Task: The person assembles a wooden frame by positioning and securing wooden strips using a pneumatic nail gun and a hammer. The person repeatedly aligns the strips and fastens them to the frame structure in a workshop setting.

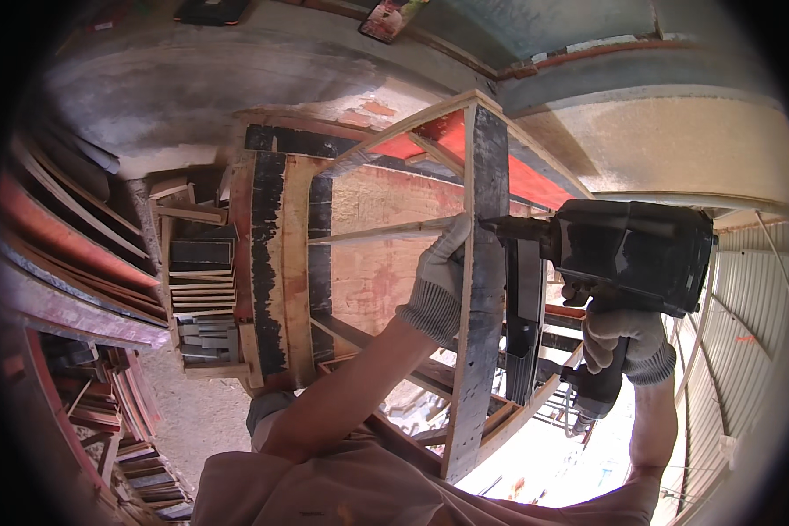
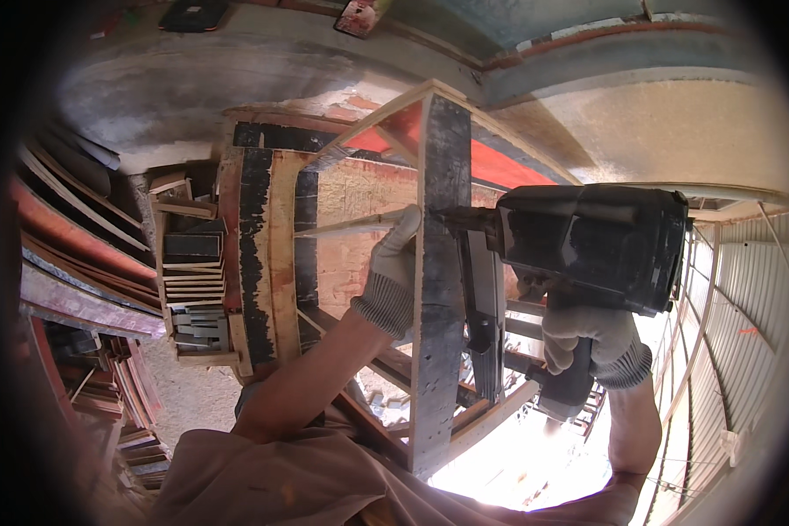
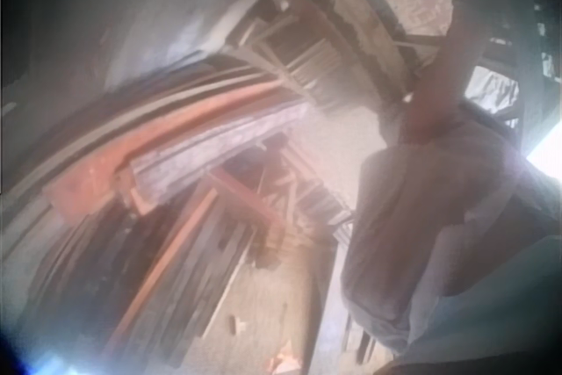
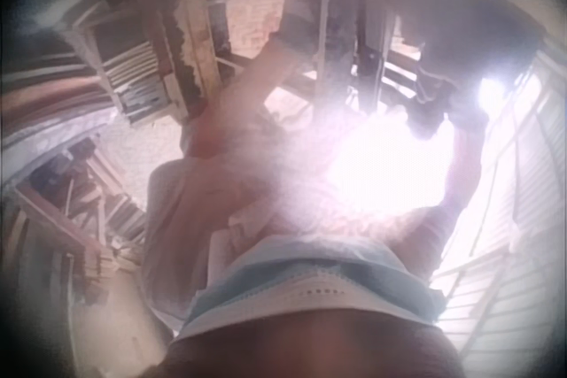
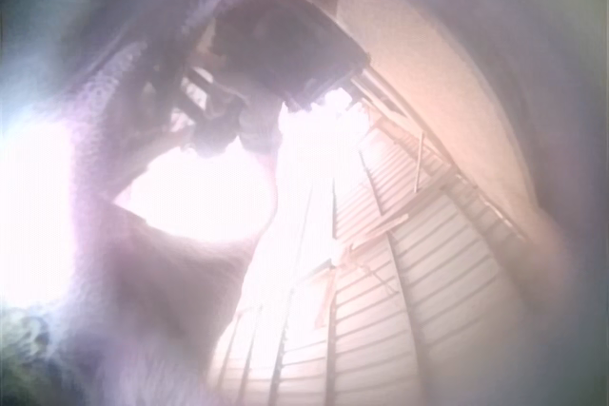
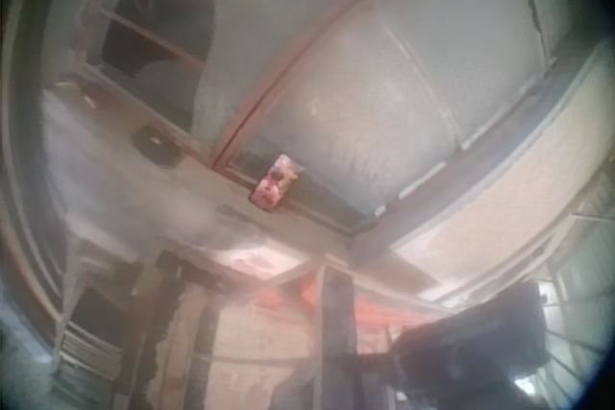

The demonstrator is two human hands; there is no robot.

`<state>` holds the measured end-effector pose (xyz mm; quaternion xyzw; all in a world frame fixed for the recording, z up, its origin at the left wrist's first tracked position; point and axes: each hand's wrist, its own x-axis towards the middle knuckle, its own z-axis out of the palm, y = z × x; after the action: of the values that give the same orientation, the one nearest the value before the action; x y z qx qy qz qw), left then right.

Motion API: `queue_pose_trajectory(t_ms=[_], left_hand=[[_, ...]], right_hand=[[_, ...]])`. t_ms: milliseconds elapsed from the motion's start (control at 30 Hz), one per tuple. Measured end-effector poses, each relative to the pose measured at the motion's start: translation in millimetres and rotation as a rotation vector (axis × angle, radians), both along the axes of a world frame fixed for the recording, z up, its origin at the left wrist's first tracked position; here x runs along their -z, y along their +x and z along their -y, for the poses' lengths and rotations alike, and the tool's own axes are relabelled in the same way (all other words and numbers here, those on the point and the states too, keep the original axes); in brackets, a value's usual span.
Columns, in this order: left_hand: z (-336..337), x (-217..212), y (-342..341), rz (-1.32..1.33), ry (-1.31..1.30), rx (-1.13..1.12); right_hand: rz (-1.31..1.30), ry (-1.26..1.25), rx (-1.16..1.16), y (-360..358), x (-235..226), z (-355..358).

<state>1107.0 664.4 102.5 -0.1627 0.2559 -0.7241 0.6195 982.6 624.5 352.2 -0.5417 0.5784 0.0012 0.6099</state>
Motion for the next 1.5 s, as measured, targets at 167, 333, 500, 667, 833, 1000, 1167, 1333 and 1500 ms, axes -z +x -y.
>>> queue_pose_trajectory(t_ms=[167,333,500,667,833,1000,1167,1333,1500], left_hand=[[-4,1,2,-0.076,-0.055,0.062],[-6,-3,6,-0.025,-0.001,0.122],[-6,-9,7,-0.079,0.038,0.141],[-7,-11,9,-0.015,-0.035,0.096],[-7,-9,5,0.061,0.051,0.119],[-4,5,2,0.038,-0.093,0.077],[-6,11,2,0.152,-0.189,-0.007],[-6,-4,11,1.145,-0.003,-0.097],[-7,-7,28,1.63,-0.086,-0.31]], right_hand=[[-0.013,0.018,0.047,2,1,-1],[-0.04,0.0,0.057,6,1,-3],[-0.04,0.013,0.002,0,-7,-1],[0.051,0.07,-0.01,-15,-5,9],[0.062,0.006,-0.103,-25,3,11],[-0.025,-0.026,0.081,-15,-1,8],[-0.104,-0.067,0.034,-14,-4,8],[0.021,-0.257,0.092,-53,-10,-21],[0.061,-0.565,0.312,-120,-34,-109]])
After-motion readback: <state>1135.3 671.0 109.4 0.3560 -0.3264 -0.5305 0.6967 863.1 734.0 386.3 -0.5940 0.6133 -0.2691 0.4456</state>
